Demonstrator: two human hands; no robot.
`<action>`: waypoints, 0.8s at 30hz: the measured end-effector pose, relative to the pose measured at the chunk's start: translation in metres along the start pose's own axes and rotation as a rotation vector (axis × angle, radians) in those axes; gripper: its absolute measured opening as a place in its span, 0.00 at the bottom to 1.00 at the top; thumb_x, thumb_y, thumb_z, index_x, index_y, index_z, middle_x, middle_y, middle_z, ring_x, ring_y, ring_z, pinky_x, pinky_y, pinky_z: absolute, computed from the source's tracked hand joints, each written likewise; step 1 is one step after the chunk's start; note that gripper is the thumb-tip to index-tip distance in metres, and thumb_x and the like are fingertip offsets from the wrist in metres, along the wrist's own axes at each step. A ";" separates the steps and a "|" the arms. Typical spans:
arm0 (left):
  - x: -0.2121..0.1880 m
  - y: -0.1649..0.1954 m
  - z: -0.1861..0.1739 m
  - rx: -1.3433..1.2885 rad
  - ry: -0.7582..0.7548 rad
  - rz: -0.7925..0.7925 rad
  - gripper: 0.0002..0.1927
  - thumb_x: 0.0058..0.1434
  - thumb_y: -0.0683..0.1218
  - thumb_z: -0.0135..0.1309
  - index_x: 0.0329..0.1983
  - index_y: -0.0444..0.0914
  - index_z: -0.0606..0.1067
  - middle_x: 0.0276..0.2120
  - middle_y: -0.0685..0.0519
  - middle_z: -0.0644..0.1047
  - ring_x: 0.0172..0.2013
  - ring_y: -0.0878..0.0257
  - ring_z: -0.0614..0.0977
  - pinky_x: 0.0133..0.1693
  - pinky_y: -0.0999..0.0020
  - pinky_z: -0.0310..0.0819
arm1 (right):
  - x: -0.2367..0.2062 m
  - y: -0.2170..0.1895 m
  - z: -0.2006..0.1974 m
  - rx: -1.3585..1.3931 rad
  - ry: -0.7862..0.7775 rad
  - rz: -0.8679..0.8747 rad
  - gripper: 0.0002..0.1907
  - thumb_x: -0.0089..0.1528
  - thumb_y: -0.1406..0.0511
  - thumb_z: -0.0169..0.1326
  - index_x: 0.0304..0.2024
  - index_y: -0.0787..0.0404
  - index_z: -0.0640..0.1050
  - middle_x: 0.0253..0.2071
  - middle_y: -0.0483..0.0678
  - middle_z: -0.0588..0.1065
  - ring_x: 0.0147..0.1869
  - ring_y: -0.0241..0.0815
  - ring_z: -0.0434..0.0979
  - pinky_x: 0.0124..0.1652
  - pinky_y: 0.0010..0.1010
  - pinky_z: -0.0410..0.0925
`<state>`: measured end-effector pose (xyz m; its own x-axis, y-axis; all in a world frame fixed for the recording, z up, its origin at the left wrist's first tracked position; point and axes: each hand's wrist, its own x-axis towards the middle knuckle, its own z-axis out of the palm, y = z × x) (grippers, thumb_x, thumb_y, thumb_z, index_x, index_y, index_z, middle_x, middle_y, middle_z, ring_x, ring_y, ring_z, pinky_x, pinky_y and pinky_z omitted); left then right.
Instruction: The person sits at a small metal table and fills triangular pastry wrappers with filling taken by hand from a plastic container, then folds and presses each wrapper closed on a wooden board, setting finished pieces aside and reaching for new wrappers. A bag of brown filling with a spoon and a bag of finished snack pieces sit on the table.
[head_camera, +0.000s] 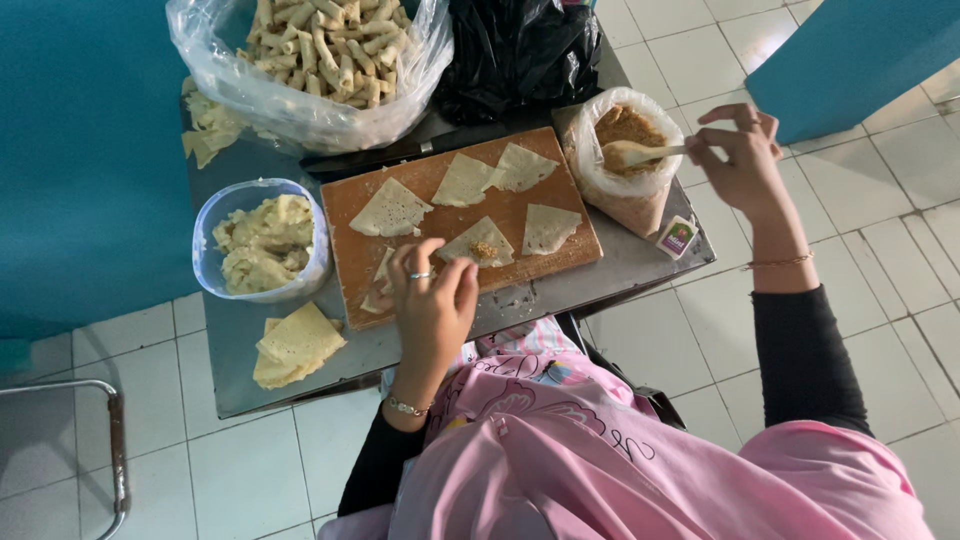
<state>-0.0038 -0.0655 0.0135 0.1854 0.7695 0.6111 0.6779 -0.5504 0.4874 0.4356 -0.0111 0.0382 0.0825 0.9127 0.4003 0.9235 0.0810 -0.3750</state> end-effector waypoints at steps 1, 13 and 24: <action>0.000 0.002 0.003 0.057 -0.001 0.016 0.05 0.66 0.49 0.61 0.43 0.46 0.80 0.58 0.54 0.71 0.63 0.47 0.69 0.60 0.47 0.56 | 0.001 0.003 -0.004 0.023 -0.010 0.034 0.05 0.69 0.59 0.60 0.40 0.49 0.84 0.62 0.37 0.72 0.71 0.51 0.57 0.62 0.43 0.53; 0.025 0.021 0.054 0.120 -0.153 0.169 0.17 0.60 0.49 0.62 0.54 0.52 0.81 0.59 0.47 0.71 0.62 0.47 0.67 0.59 0.29 0.47 | 0.019 -0.019 0.003 0.097 -0.239 -0.210 0.06 0.65 0.59 0.62 0.40 0.51 0.84 0.64 0.43 0.70 0.72 0.55 0.55 0.68 0.51 0.52; 0.033 0.029 0.077 0.283 -0.288 0.201 0.27 0.61 0.43 0.54 0.64 0.57 0.74 0.65 0.45 0.66 0.65 0.46 0.64 0.57 0.35 0.50 | 0.028 -0.037 0.028 0.014 -0.268 -0.457 0.13 0.62 0.49 0.61 0.39 0.47 0.86 0.65 0.45 0.68 0.76 0.58 0.51 0.70 0.58 0.44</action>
<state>0.0766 -0.0305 -0.0003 0.4968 0.7371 0.4580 0.7686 -0.6188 0.1622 0.3937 0.0232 0.0399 -0.4276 0.8531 0.2990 0.8374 0.4984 -0.2244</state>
